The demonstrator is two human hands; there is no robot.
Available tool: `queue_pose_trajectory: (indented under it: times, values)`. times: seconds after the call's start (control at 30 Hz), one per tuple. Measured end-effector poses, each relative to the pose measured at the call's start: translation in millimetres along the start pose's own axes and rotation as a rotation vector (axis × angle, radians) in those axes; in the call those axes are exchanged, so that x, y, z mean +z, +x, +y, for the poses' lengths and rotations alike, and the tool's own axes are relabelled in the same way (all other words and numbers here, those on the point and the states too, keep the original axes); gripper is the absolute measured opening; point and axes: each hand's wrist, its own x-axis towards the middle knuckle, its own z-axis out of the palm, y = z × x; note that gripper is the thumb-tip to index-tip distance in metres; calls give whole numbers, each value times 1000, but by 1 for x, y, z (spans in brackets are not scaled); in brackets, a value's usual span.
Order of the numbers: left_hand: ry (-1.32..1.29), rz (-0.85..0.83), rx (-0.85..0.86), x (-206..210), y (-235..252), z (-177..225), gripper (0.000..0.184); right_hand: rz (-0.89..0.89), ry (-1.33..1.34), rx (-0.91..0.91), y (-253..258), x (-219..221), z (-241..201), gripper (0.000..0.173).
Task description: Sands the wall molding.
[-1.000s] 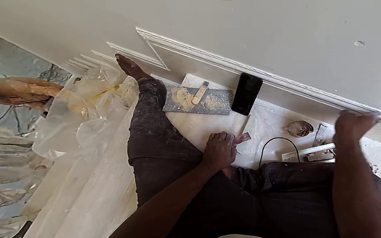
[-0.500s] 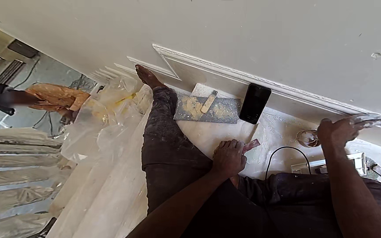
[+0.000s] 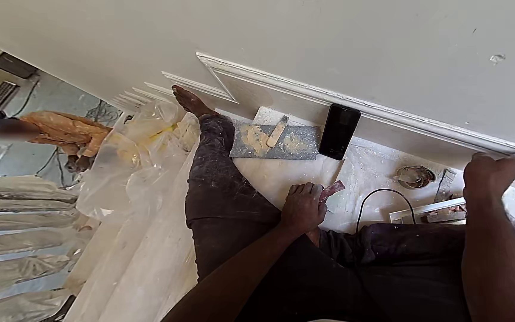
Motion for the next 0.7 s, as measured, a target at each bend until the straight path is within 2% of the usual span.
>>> queue_pose_trajectory:
  times: [0.1, 0.23, 0.37, 0.47, 0.57, 0.63, 0.7]
  values:
    - [17, -38, -7, 2, 6, 1, 30, -63, -81, -52, -8, 6, -4, 84]
    - [32, -108, -35, 0, 9, 3, 32, -176, -199, -163, -43, 29, -28, 94]
    - [-3, -62, -13, 0, 7, 1, 32, -218, -277, -334, -69, 49, -37, 102]
    - [-15, -43, -6, -2, 5, 0, 30, -258, -237, -405, -82, 49, -36, 101]
    - [-31, -45, -8, -3, 3, -2, 30, -237, -93, -289, -75, 34, -32, 96]
    - [-35, -46, -9, -2, 3, -3, 30, -122, -6, -165, -49, 27, -22, 94]
    - [-32, -49, -10, -1, 4, -4, 30, -11, 30, -116, -21, 21, -12, 97]
